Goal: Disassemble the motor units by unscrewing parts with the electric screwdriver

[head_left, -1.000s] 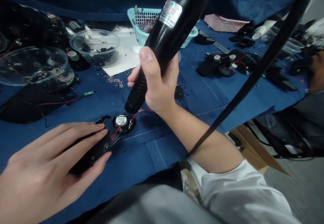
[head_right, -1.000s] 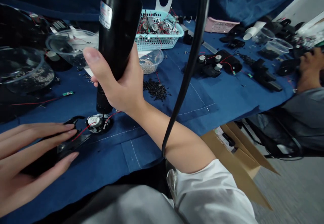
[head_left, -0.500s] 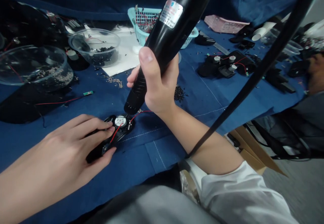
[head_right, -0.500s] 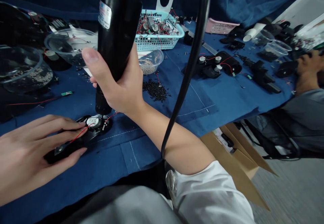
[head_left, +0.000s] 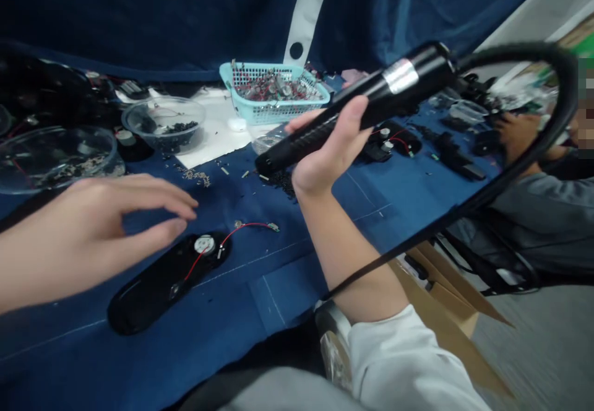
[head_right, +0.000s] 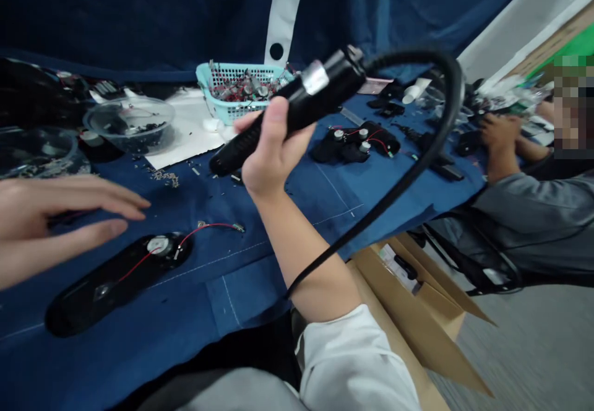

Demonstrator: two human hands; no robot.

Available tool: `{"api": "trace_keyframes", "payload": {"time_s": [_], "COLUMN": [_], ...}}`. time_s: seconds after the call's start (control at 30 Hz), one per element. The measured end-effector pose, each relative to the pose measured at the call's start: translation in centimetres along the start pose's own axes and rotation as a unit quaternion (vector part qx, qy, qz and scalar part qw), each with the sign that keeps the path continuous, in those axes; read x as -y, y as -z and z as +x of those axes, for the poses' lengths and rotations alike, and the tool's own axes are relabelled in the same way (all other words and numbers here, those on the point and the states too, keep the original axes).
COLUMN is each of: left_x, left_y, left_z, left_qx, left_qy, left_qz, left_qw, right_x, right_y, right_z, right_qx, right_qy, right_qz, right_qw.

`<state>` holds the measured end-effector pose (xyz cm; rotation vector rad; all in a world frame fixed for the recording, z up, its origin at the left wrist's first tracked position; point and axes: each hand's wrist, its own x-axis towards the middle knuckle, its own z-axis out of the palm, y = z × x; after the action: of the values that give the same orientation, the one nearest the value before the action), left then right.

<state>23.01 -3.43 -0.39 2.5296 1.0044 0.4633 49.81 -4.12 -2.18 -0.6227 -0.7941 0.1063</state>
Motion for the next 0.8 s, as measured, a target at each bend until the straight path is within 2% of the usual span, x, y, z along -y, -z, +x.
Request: {"api": "trace_keyframes", "payload": {"time_s": [0.07,0.13,0.2,0.37,0.53,0.67,0.8], "left_x": [-0.8,-1.7,-2.5,-3.4,-3.0,-2.9,-3.9], "left_y": [-0.5,-2.1,-4.1,-8.2,-9.5,-9.6,-9.4], "left_z": [3.2,6.4,9.2,13.8,15.5,15.6,15.3], "left_qx": [0.012,0.063,0.11,0.138,0.164,0.17,0.161], "left_qy": [0.003,-0.009,-0.032,-0.067,-0.074,-0.102,-0.159], "left_qz": [0.039,0.077,0.102,0.112,0.123,0.138,0.154], "left_qw": [0.999,0.995,0.988,0.982,0.976,0.97,0.962], "right_x": [-0.8,-1.7,-2.5,-3.5,-3.0,-2.7,-2.6], "right_y": [1.2,2.4,3.4,4.1,3.9,3.8,3.6], "right_z": [2.2,3.7,4.3,3.9,3.6,3.5,3.3], "right_qx": [-0.064,-0.087,-0.083,-0.058,-0.054,-0.057,-0.053], "right_qy": [0.065,0.108,0.126,0.125,0.111,0.097,0.077], "right_qz": [-0.019,-0.046,-0.07,-0.092,-0.104,-0.11,-0.11], "right_qw": [0.996,0.989,0.986,0.986,0.987,0.988,0.99]}}
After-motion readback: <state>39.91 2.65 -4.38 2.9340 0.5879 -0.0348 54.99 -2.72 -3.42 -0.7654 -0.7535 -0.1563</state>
